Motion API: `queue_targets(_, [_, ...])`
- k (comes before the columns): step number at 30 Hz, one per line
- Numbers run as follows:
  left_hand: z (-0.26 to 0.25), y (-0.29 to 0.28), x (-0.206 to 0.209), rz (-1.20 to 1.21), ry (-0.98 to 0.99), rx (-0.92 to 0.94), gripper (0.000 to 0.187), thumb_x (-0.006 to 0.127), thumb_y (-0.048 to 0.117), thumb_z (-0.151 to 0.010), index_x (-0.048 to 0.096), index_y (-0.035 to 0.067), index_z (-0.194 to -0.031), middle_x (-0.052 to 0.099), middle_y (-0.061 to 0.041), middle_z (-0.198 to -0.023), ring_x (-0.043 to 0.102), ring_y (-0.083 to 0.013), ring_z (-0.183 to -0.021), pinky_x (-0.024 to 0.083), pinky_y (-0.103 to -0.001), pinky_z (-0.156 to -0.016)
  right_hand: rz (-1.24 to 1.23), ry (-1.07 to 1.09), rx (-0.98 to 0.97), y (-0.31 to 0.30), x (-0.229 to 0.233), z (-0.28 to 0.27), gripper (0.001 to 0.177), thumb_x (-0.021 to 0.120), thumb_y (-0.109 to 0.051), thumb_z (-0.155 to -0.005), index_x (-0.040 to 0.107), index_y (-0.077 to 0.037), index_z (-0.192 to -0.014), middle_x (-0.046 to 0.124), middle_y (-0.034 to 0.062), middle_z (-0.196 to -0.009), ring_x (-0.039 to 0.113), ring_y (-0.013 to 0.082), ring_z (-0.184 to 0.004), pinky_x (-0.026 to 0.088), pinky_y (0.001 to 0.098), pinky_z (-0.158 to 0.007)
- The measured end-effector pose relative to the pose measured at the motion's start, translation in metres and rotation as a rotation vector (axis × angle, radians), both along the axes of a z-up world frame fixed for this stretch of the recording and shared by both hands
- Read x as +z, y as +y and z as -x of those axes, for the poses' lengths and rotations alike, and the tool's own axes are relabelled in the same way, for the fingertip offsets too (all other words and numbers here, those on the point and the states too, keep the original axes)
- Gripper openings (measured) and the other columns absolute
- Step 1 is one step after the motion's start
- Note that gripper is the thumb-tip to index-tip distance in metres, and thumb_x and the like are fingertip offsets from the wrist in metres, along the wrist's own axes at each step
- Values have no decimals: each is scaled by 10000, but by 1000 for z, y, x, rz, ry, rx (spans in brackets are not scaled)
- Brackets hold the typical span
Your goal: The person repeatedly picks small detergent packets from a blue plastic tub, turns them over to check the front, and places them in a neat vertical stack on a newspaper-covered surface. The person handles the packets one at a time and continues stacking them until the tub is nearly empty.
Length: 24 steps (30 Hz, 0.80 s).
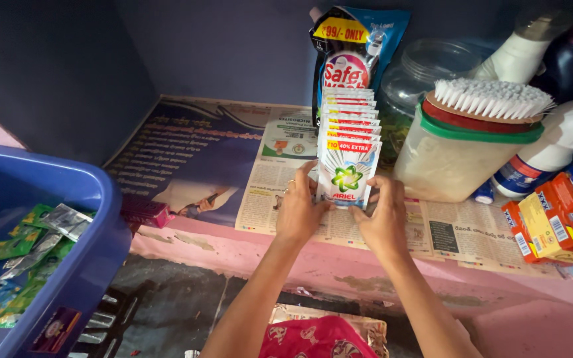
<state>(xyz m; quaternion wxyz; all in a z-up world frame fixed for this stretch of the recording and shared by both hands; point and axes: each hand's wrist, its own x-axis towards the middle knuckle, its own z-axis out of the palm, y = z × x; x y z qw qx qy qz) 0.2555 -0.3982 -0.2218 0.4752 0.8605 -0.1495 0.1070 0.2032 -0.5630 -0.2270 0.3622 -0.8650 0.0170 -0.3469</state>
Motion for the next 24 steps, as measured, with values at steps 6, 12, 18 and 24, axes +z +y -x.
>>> queue_targets(6, [3,3,0,19,-63,-19,1006,936,125,-633,379,192,-1469,638,-97,-996,642,-318,-931,525,-468,-800,-5,1,6,1,0,2,664,872,4,-653,510,-71,-1204,522,134,-1121,633,247,-869,539,390,-706])
queue_targets(12, [4,0,11,-22,31,-23,956,880,113,-724,328,209,-1498,662,-119,-1027,671,-345,-943,526,-493,-801,51,-13,11,1,1,-1,631,864,-8,-685,514,-92,-1203,556,118,-1149,642,270,-916,538,423,-774])
queue_targets(18, [-4,-5,21,-23,49,-13,927,856,109,-757,293,211,-1487,673,-190,-1072,679,-409,-963,528,-523,-791,92,-35,16,2,10,-12,622,853,-2,-688,497,-90,-1191,543,167,-1182,600,402,-1070,506,488,-853])
queue_targets(24, [-11,-7,20,-67,50,20,912,865,145,-756,307,241,-1471,682,-180,-1076,681,-418,-980,524,-545,-773,82,-35,35,0,12,-17,630,841,3,-707,492,-108,-1219,543,163,-1204,604,406,-1103,512,490,-867])
